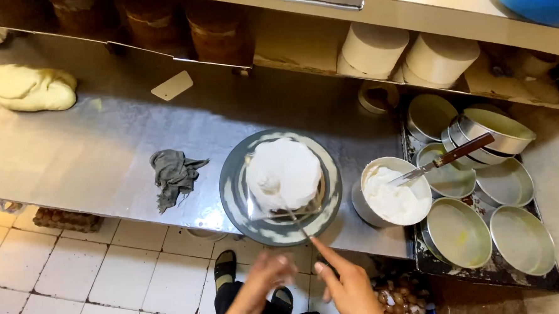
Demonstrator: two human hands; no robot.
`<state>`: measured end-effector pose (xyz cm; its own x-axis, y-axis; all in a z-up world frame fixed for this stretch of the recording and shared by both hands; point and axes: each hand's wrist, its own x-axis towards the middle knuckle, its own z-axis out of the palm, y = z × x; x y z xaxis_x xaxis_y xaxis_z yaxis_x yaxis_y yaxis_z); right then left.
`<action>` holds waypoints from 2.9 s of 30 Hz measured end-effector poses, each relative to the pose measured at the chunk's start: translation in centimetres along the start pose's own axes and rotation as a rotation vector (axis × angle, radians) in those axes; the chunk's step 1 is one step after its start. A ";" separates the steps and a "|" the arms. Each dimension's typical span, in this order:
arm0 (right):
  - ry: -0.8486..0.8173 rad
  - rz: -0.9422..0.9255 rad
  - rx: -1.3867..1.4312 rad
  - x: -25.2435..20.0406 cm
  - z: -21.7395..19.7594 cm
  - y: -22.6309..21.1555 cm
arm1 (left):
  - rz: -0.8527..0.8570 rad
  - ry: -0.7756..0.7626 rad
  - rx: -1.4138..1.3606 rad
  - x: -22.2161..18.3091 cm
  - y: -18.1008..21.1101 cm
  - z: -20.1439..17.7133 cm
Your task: Applying and smoothing white frosting on a layered chocolate cake using an offset spatula.
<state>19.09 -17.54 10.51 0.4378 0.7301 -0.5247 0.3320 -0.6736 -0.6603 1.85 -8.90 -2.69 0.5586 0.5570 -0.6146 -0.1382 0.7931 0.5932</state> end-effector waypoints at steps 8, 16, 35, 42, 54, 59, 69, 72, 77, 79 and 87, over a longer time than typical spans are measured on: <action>-0.348 0.033 0.810 1.9 -0.6 7.8 | 0.116 0.160 -0.211 -1.7 4.3 0.7; 0.900 -0.124 -0.344 -2.6 -4.4 13.4 | -0.100 0.022 0.035 -1.0 2.1 -0.3; 0.589 0.354 -0.894 -5.8 -8.6 13.9 | -0.381 -0.137 0.280 2.8 -4.4 -0.5; 0.919 -0.029 -0.706 -5.1 -8.2 11.3 | -0.387 -0.057 0.263 1.3 -2.5 1.1; 0.988 -0.281 -1.001 -4.5 -17.9 12.5 | -0.395 -0.087 0.303 2.7 -4.7 -0.1; 0.851 -0.549 -1.032 4.9 -22.5 13.2 | -0.394 -0.075 0.343 2.6 -4.7 -0.7; 0.492 -0.145 -0.891 4.4 -22.3 14.8 | -0.340 0.116 0.229 1.1 -1.9 -3.2; 0.420 0.117 -0.773 2.1 -20.9 11.3 | -0.335 0.159 0.191 1.5 -0.8 -4.3; 0.265 0.405 -0.506 1.1 -20.0 10.3 | -0.292 0.122 0.172 1.8 1.1 -6.2; 0.304 0.377 -0.124 1.0 -19.6 10.5 | -0.231 0.047 0.136 2.5 1.5 -7.5; 0.371 0.191 0.003 0.1 -19.7 7.3 | -0.159 0.056 0.099 2.6 4.2 -5.9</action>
<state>38.05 -24.60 16.24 0.7630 0.5005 -0.4091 0.2129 -0.7922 -0.5720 -2.15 -2.68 -4.83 0.5203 0.4416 -0.7309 0.0307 0.8457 0.5327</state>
